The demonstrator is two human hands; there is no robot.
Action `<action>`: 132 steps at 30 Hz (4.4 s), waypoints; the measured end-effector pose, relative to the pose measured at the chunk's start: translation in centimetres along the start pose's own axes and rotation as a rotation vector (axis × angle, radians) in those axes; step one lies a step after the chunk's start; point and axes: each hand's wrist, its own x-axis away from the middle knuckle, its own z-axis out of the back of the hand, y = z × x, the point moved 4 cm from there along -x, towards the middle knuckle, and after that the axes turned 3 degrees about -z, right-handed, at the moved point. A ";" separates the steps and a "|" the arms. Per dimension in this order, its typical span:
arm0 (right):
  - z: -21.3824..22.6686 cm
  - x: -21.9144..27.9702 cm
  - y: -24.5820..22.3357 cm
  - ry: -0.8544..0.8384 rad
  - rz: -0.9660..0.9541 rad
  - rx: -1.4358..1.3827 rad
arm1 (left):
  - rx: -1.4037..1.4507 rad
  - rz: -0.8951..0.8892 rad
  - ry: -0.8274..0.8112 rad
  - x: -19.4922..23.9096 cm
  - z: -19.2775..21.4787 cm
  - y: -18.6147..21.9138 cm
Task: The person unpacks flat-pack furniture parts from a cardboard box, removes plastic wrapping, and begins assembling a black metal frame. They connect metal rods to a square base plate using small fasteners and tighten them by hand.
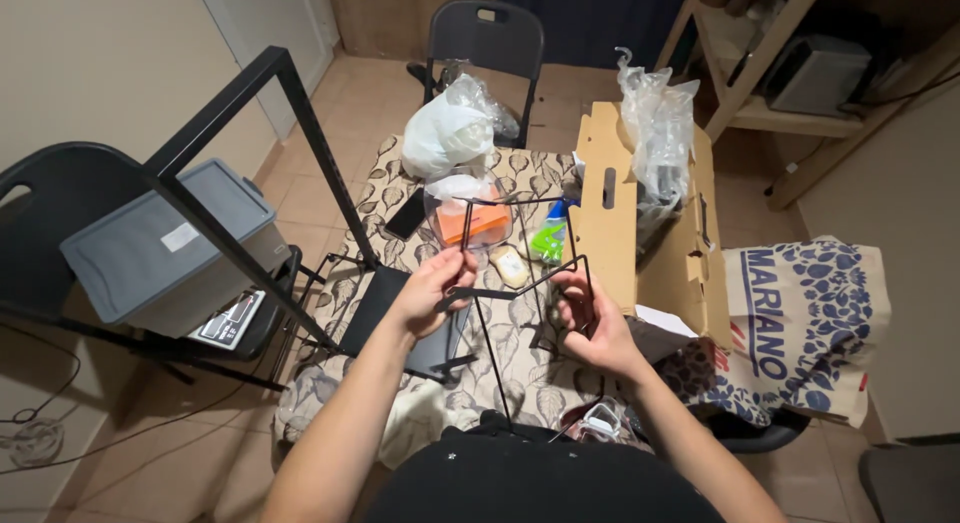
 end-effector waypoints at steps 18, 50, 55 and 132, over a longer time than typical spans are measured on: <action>1.1 -0.4 -9.7 -0.032 0.159 -0.073 | 0.115 0.079 0.063 -2.1 2.4 0.8; 1.9 -1.0 -2.8 -0.014 0.043 -1.152 | 0.636 0.122 -0.282 -1.7 -6.7 -3.7; 1.8 -0.7 0.6 0.003 -0.015 -1.255 | 0.710 0.238 -0.366 -1.8 -4.6 -5.5; 7.9 28.1 15.6 0.274 -0.923 1.150 | 0.234 0.086 0.670 9.7 11.1 -3.3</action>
